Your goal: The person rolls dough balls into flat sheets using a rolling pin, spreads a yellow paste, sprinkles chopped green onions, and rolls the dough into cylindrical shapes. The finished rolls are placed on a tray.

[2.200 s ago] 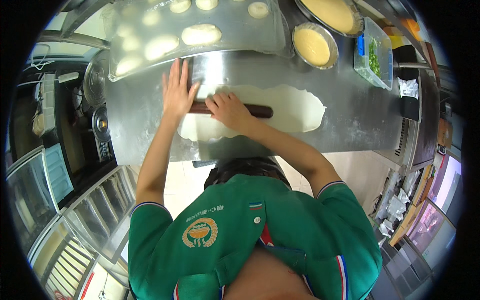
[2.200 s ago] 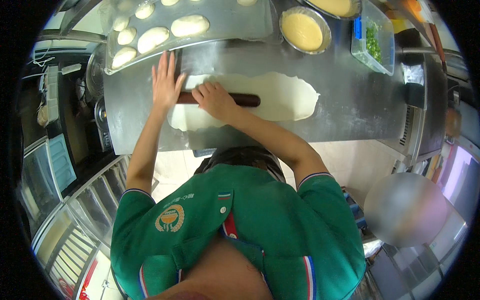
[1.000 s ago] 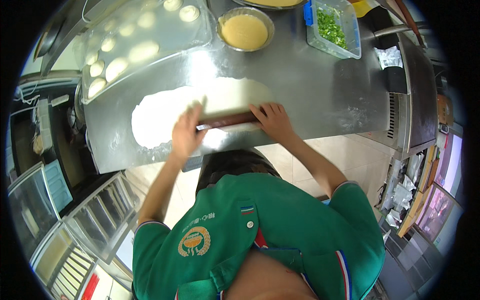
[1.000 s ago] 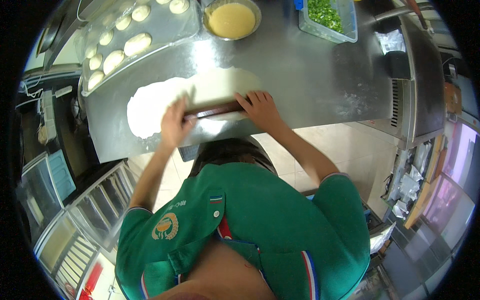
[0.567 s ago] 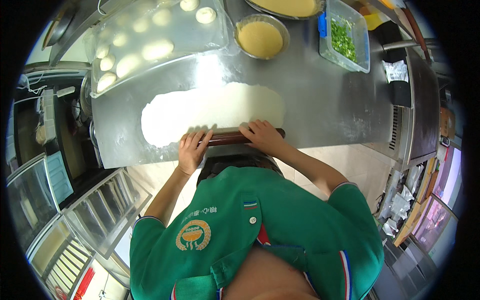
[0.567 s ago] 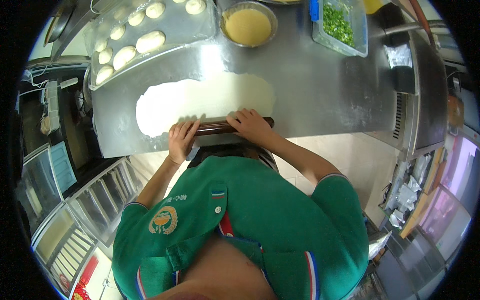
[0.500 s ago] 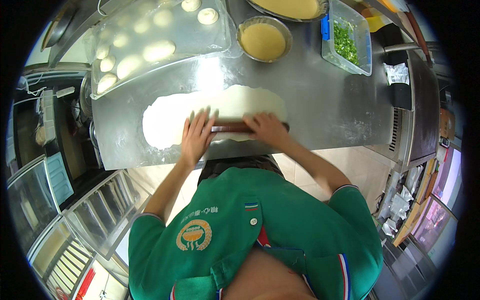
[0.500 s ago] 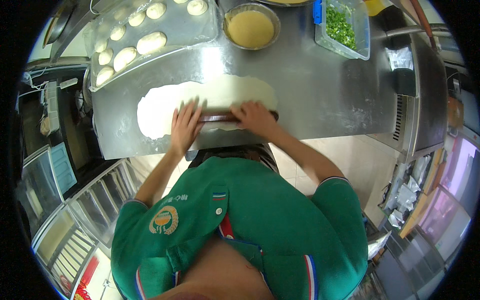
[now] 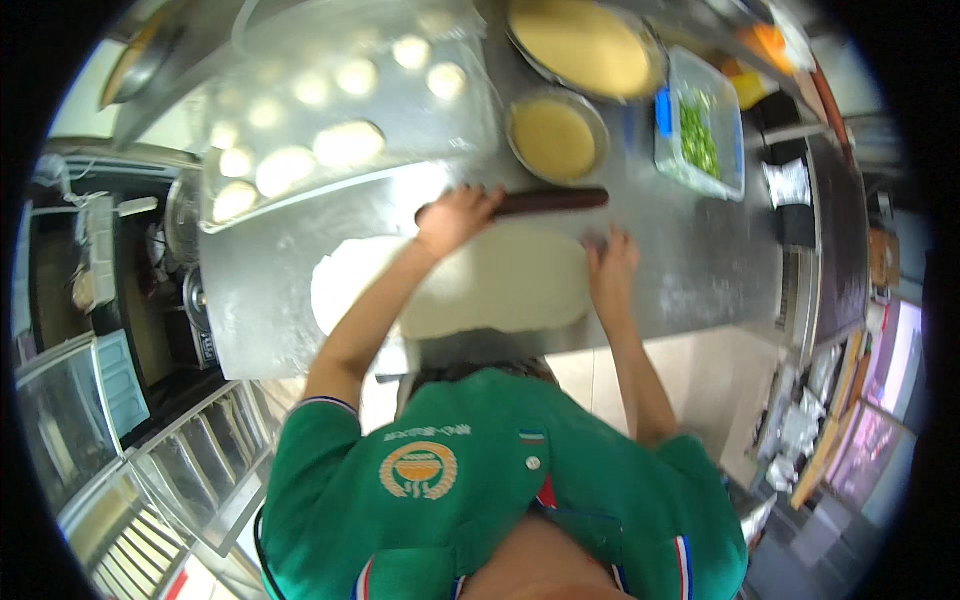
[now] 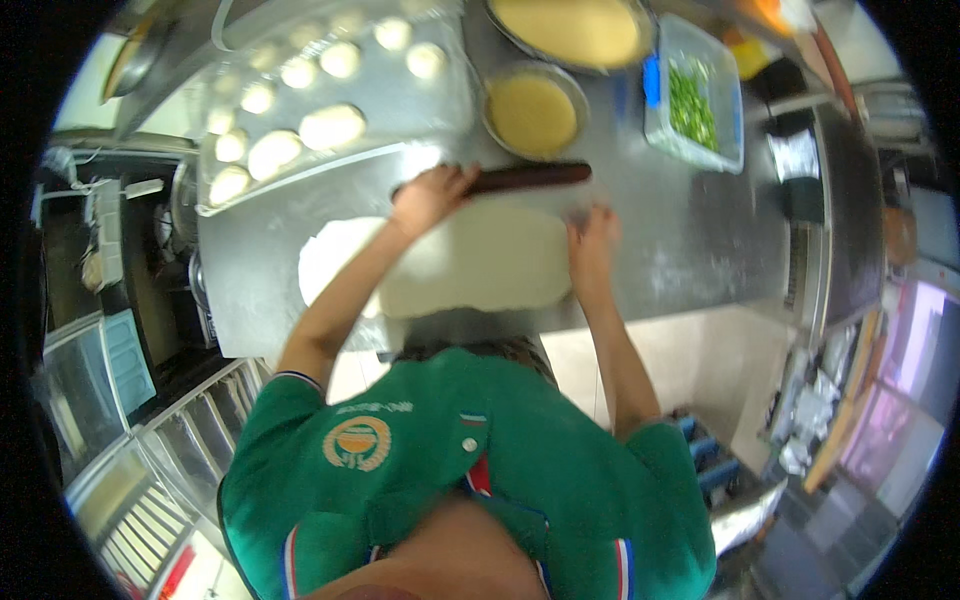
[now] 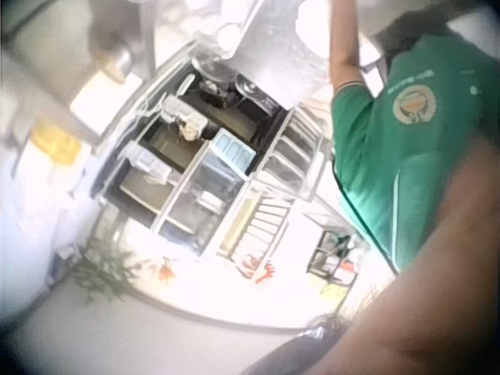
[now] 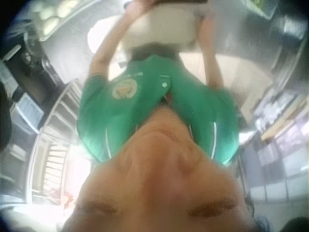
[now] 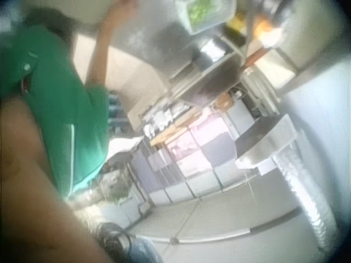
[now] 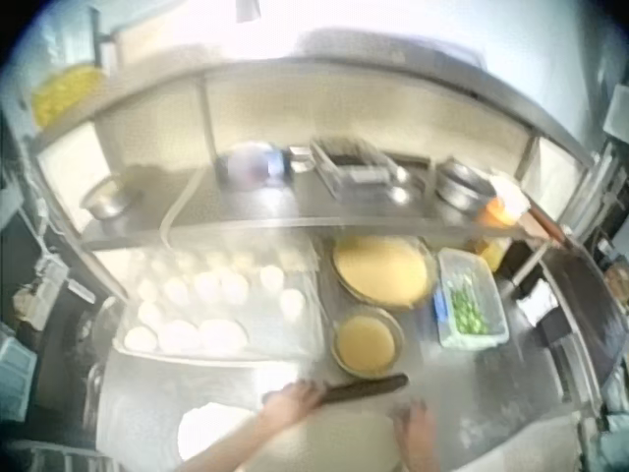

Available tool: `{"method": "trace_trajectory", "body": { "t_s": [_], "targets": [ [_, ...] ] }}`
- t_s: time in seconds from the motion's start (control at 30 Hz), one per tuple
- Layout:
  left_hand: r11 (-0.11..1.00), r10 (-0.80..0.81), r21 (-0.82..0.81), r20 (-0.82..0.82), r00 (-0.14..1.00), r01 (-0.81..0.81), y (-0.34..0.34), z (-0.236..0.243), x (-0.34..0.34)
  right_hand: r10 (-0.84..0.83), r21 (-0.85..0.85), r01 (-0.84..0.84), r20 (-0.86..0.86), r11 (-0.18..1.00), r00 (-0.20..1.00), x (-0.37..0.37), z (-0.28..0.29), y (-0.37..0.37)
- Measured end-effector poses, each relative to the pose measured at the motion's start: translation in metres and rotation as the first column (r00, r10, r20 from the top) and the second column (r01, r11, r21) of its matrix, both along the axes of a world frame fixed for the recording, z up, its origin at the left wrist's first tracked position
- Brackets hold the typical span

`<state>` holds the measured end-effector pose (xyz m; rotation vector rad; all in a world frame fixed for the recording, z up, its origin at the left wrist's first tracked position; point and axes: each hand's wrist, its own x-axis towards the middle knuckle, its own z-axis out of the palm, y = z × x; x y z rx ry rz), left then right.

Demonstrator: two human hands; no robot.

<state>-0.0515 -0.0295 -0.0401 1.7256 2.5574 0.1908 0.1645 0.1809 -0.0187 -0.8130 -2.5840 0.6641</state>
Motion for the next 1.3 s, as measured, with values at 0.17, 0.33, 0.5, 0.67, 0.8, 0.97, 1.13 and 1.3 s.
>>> {"method": "trace_trajectory", "body": {
  "t_s": [0.17, 0.33, 0.5, 0.67, 0.8, 0.97, 1.13, 1.3],
  "targets": [
    [0.989, 0.124, 0.123, -0.433, 0.893, -0.078, -0.006, 0.024, 0.035, -0.092, -0.271, 0.146, 0.202, 0.951, 0.975, 0.030, -0.024, -0.001],
    [0.980, 0.100, 0.148, 0.208, 0.973, -0.132, -0.044, -0.018, 0.096, 0.053, -0.445, 0.237, 0.547, 0.863, 0.835, 0.026, -0.033, 0.038],
    [0.986, 0.120, 0.096, 0.181, 0.976, -0.139, -0.042, -0.010, 0.120, 0.116, -0.345, -0.010, 0.290, 0.939, 0.950, 0.039, -0.026, 0.012],
    [0.992, 0.075, 0.077, 0.239, 0.968, -0.096, -0.043, -0.007, 0.130, -0.078, -0.996, -0.052, -0.058, 0.075, 0.995, 0.031, -0.005, -0.053],
    [0.978, 0.177, -0.019, 0.609, 0.773, -0.209, -0.050, 0.000, 0.151, -0.044, -0.749, -0.360, -0.406, -0.556, 0.913, 0.011, 0.137, -0.074],
    [0.358, 0.292, 0.556, 0.697, 0.655, -0.750, -0.007, 0.020, 0.161, -0.232, -0.508, -0.676, -0.680, -0.535, 0.695, 0.029, 0.197, 0.031],
    [0.664, 0.155, 0.591, 0.490, 0.858, -0.457, 0.134, 0.090, 0.215, -0.499, -0.677, -0.736, -0.648, 0.029, 0.576, 0.121, 0.159, 0.267],
    [0.990, 0.017, 0.125, 0.339, 0.940, -0.063, 0.282, -0.007, 0.269, -0.796, -0.856, 0.318, -0.162, 0.407, 0.583, 0.274, -0.071, 0.435]
  ]
}}
